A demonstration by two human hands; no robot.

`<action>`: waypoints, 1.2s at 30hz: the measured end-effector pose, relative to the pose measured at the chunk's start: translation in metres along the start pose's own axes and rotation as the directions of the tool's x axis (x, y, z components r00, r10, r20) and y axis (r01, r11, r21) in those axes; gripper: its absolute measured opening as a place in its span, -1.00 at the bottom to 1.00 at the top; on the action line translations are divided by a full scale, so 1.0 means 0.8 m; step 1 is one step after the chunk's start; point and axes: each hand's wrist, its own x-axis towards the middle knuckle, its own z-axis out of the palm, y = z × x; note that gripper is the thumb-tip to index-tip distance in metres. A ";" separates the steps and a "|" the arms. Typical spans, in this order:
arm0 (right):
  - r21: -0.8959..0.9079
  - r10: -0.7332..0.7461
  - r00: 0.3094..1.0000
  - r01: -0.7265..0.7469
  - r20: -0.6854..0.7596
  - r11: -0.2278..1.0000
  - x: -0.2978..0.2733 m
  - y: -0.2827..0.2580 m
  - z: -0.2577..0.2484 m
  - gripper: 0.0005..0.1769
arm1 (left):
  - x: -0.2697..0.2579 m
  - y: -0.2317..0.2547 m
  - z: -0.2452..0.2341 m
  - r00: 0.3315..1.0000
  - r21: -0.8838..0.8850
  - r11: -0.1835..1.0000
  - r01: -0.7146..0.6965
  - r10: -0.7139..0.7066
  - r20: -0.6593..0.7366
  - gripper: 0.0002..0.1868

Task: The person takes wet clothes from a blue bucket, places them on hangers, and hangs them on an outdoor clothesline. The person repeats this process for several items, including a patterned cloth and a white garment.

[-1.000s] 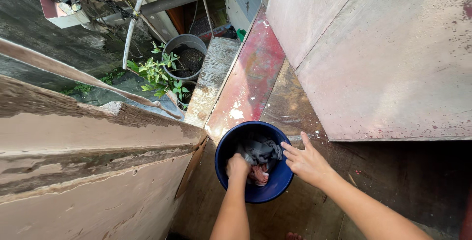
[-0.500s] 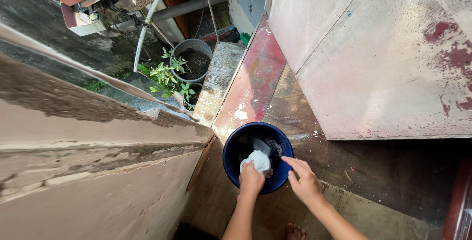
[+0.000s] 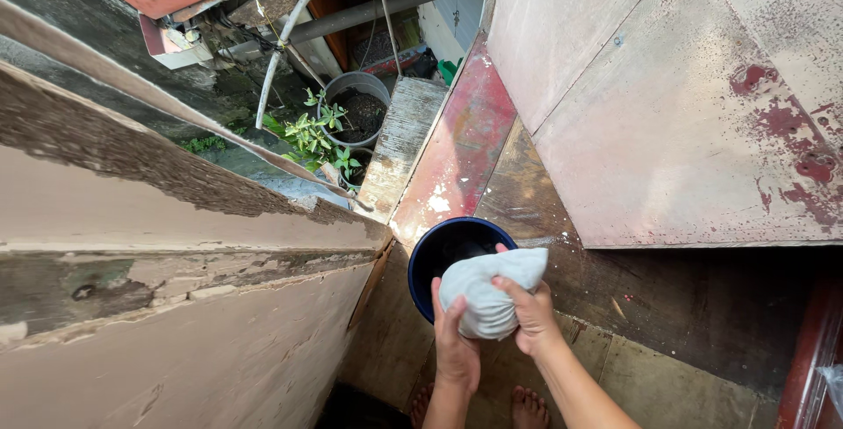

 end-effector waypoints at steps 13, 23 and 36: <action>-0.357 -0.547 0.544 0.837 0.636 0.416 -0.083 -0.073 0.058 -0.64 | 0.077 0.022 -0.015 0.655 -0.128 0.659 0.742 -0.669 0.352 -0.73; -0.152 -0.296 0.037 0.915 0.955 -0.375 -0.080 -0.062 0.064 -0.85 | 0.148 0.048 0.029 0.489 0.740 0.543 0.398 -0.808 0.330 -0.72; -0.061 -0.034 0.052 0.933 0.998 -0.356 0.000 0.069 0.015 -0.73 | 0.105 0.009 0.099 0.820 0.854 -0.294 -0.430 -0.523 0.232 -0.76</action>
